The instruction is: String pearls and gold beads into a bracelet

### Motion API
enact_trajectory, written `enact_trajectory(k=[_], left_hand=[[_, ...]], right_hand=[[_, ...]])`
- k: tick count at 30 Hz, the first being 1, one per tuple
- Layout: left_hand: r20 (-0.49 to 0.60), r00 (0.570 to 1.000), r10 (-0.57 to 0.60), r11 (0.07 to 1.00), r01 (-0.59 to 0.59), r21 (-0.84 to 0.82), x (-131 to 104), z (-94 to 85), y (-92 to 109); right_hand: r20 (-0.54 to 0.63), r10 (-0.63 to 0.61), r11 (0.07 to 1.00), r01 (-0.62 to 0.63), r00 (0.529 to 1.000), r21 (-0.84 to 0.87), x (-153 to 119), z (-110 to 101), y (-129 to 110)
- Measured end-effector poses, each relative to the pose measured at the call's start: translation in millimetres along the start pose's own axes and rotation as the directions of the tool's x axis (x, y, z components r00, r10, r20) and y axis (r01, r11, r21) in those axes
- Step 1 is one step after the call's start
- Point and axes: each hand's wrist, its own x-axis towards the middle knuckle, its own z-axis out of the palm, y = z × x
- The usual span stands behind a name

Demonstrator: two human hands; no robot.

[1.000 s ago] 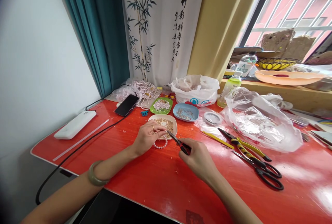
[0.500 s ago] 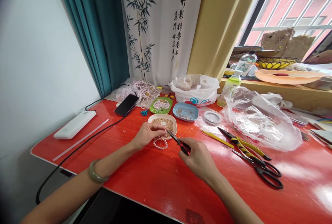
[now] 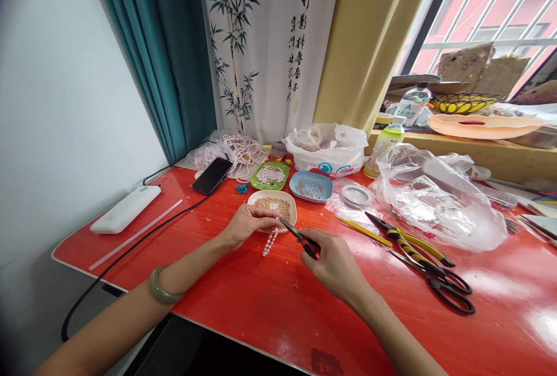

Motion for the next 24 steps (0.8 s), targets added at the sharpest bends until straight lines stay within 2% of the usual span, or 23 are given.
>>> enact_trajectory(k=[6,9,14,18,24], left_hand=[[0.020,1.000,0.015,1.000,-0.016,0.003,-0.2,-2.1,-2.4],[-0.004,0.999,0.035,0.998,-0.034,0.049,-1.9,-0.4,0.2],[-0.065,0.980,0.189,0.951,-0.166,0.259,-8.3,4.0,4.8],[-0.037,0.932,0.361,0.838,-0.307,0.451,-11.2,3.6,1.8],[0.076,0.811,0.580,0.585,-0.480,0.654,-13.5,3.2,0.5]], right_hand=[[0.025,0.006,1.000,-0.006,1.000,0.001,0.4,0.0,0.0],[0.036,0.036,0.999,-0.036,0.999,0.016,0.5,0.4,-1.8],[0.053,0.100,0.990,-0.105,0.994,0.095,0.6,0.9,-6.6],[0.080,0.123,0.977,-0.134,0.989,0.164,-0.6,1.3,-7.8],[0.126,0.149,0.946,-0.178,0.981,0.270,-0.3,3.0,-8.1]])
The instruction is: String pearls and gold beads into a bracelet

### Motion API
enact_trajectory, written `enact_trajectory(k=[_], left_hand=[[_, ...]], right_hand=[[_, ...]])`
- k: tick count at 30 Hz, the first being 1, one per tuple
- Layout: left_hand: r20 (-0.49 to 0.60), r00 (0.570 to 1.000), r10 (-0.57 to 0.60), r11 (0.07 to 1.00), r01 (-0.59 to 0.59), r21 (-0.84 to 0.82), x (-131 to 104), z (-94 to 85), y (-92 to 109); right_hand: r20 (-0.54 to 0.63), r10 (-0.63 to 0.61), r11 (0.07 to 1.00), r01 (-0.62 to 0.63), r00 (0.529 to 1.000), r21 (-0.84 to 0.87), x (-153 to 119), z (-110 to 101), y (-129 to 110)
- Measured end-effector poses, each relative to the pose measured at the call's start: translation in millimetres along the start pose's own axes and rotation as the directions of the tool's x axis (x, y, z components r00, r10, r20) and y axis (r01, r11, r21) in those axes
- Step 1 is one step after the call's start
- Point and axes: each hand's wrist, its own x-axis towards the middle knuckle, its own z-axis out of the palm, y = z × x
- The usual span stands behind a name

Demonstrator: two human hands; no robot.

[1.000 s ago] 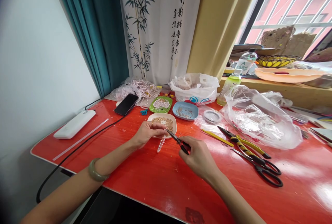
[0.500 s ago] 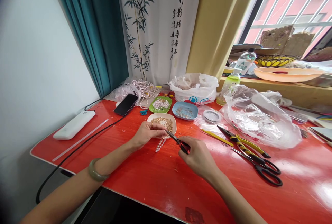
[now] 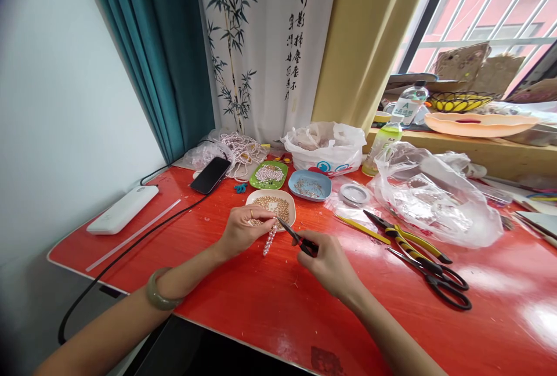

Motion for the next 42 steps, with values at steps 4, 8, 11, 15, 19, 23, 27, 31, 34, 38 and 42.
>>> enact_trajectory(k=[4,8,11,15,19,23,27,31,34,38,42], left_hand=[[-0.051,0.996,0.079,0.993,-0.074,0.092,-0.3,1.3,1.2],[-0.079,0.990,0.118,0.988,-0.109,0.113,-0.4,2.7,0.7],[-0.069,0.989,0.130,0.988,-0.123,0.097,-0.2,2.5,0.4],[-0.038,0.994,0.104,0.993,-0.102,0.067,0.1,0.9,0.7],[-0.013,0.995,0.094,0.993,-0.093,0.074,-0.3,0.4,-0.7],[-0.016,0.986,0.164,0.976,-0.160,0.145,-1.0,1.5,-5.4],[0.016,0.980,0.199,0.958,-0.197,0.209,-1.3,1.8,-9.2],[0.022,0.980,0.196,0.953,-0.196,0.231,-1.2,1.3,-7.7],[0.014,0.985,0.172,0.962,-0.171,0.213,-1.0,1.5,-5.1],[0.024,0.993,0.119,0.975,-0.122,0.185,-1.2,1.7,-3.0],[0.047,0.997,0.058,0.984,-0.065,0.168,-1.1,1.5,-2.9]], right_hand=[[0.029,0.021,0.997,-0.023,0.999,0.071,0.5,0.6,-2.4],[0.034,0.045,0.995,-0.048,0.998,0.092,0.2,0.4,-3.2],[0.034,0.048,0.995,-0.051,0.998,0.091,0.3,-0.1,-2.2],[0.029,0.047,0.994,-0.050,0.998,0.092,0.7,-0.1,-2.9],[0.017,0.062,0.993,-0.064,0.998,0.101,-0.4,1.7,-6.2],[0.017,0.074,0.990,-0.075,0.997,0.119,-1.4,4.5,-7.9],[0.010,0.075,0.989,-0.075,0.997,0.124,-1.2,6.9,-8.6],[-0.016,0.071,0.996,-0.070,0.997,0.056,-2.0,7.8,-11.2],[-0.058,0.052,0.998,-0.054,0.997,-0.037,-3.0,7.5,-12.9],[-0.096,0.001,0.990,-0.015,0.995,-0.142,-3.4,7.2,-12.8],[-0.127,-0.049,0.970,0.017,0.991,-0.244,-3.3,7.4,-11.4]])
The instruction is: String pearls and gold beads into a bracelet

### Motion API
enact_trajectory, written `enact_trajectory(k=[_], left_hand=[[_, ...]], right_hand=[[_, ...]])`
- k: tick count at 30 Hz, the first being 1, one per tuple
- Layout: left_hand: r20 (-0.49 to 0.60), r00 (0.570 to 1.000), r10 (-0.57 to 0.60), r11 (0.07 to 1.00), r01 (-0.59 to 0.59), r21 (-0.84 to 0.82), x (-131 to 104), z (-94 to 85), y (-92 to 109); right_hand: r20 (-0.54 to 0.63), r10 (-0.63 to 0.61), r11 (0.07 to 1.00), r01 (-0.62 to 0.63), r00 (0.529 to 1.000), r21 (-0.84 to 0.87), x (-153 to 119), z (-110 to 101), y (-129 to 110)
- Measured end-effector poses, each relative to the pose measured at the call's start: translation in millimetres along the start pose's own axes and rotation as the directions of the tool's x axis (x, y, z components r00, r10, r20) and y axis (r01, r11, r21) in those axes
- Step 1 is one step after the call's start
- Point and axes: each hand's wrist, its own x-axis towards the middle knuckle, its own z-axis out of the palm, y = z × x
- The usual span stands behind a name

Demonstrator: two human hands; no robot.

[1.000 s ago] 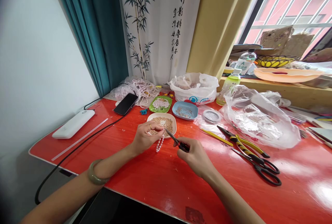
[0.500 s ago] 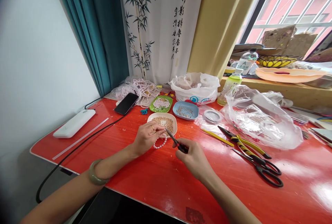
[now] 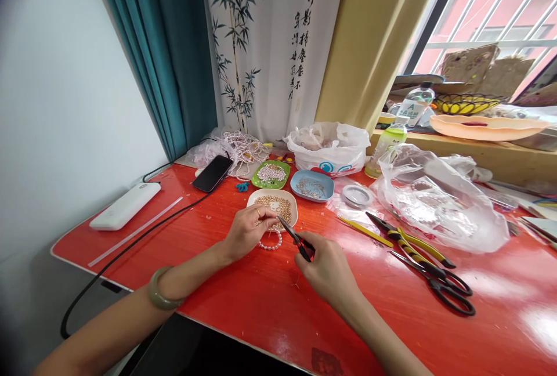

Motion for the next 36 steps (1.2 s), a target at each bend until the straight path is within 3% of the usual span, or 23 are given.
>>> enact_trajectory(k=[9,13,22,25,29,31,33,36], left_hand=[[0.065,0.998,-0.028,0.999,0.030,-0.026,1.0,0.7,-1.7],[0.117,0.991,-0.057,0.998,0.061,-0.030,2.3,-0.6,-1.2],[0.215,0.958,-0.192,0.951,0.235,-0.199,0.4,0.7,-3.4],[0.246,0.932,-0.267,0.888,0.337,-0.314,0.4,3.3,-6.6],[0.293,0.881,-0.371,0.751,0.470,-0.463,4.0,5.0,-11.2],[0.302,0.867,-0.396,0.692,0.499,-0.522,6.6,5.0,-12.9],[0.309,0.859,-0.407,0.646,0.510,-0.567,8.9,4.6,-13.2],[0.337,0.840,-0.424,0.572,0.538,-0.619,10.7,2.7,-10.8]], right_hand=[[0.002,-0.071,0.989,0.070,0.998,-0.129,1.4,-0.9,11.5],[0.019,-0.086,0.961,0.088,0.996,-0.261,1.8,-1.7,15.1],[0.002,-0.121,0.866,0.106,0.993,-0.489,-1.5,-1.9,16.0],[-0.011,-0.120,0.879,0.101,0.993,-0.467,-1.0,-2.8,16.1],[0.060,-0.087,0.964,0.099,0.994,-0.246,4.4,-9.9,19.7],[0.051,-0.048,0.974,0.058,0.998,-0.219,8.5,-13.9,24.8],[-0.028,0.010,0.947,-0.019,1.000,-0.322,12.6,-14.8,32.9],[-0.110,0.009,0.823,-0.070,0.994,-0.564,16.9,-9.0,48.4]])
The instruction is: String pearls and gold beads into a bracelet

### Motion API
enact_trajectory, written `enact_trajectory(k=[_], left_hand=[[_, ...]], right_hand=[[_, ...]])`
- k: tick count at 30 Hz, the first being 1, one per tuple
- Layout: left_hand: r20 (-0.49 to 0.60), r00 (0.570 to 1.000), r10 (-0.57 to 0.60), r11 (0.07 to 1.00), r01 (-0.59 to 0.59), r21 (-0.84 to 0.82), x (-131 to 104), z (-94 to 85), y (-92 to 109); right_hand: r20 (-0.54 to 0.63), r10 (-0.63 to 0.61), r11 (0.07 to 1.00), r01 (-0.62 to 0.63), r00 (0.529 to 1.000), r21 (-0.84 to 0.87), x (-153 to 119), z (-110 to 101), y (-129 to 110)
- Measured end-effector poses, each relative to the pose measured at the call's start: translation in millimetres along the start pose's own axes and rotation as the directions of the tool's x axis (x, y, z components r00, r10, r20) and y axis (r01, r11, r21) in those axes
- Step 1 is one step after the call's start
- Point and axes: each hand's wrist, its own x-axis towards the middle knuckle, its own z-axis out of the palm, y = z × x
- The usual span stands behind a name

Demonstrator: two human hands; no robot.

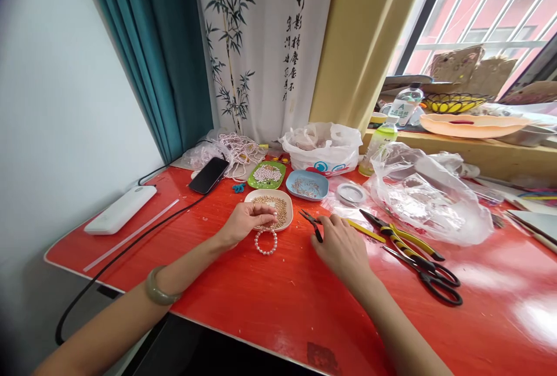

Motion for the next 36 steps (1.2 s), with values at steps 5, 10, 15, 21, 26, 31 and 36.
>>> enact_trajectory(k=[5,10,15,21,26,31,36], left_hand=[[0.051,0.995,-0.090,0.987,0.096,-0.126,-4.6,0.5,5.7],[0.154,0.984,-0.094,0.975,0.122,-0.184,-7.0,4.9,6.6],[0.202,0.973,-0.108,0.969,0.148,-0.196,-9.4,10.6,9.4],[0.158,0.981,-0.113,0.970,0.143,-0.197,-8.2,7.4,9.8],[0.089,0.993,-0.077,0.990,0.066,0.125,-4.9,0.6,4.4],[-0.011,0.871,0.491,0.600,-0.330,0.729,-23.3,16.3,26.3],[0.746,0.434,0.505,0.408,-0.882,0.237,-96.9,103.3,40.2]], right_hand=[[-0.021,-0.068,0.994,0.066,0.997,-0.091,1.2,16.6,4.0],[-0.047,-0.078,0.904,0.090,0.996,0.417,1.0,5.4,-13.5],[0.212,-0.374,0.318,-0.089,0.903,0.944,-3.8,3.5,-40.1],[0.285,-0.311,0.327,-0.179,0.907,0.928,-3.6,15.9,-41.1],[0.285,-0.299,0.381,-0.160,0.911,0.911,1.8,23.8,-41.7],[0.292,-0.402,0.485,-0.069,0.868,0.872,14.7,28.4,-49.0],[0.303,-0.495,0.570,0.041,0.814,0.821,25.4,20.3,-59.9]])
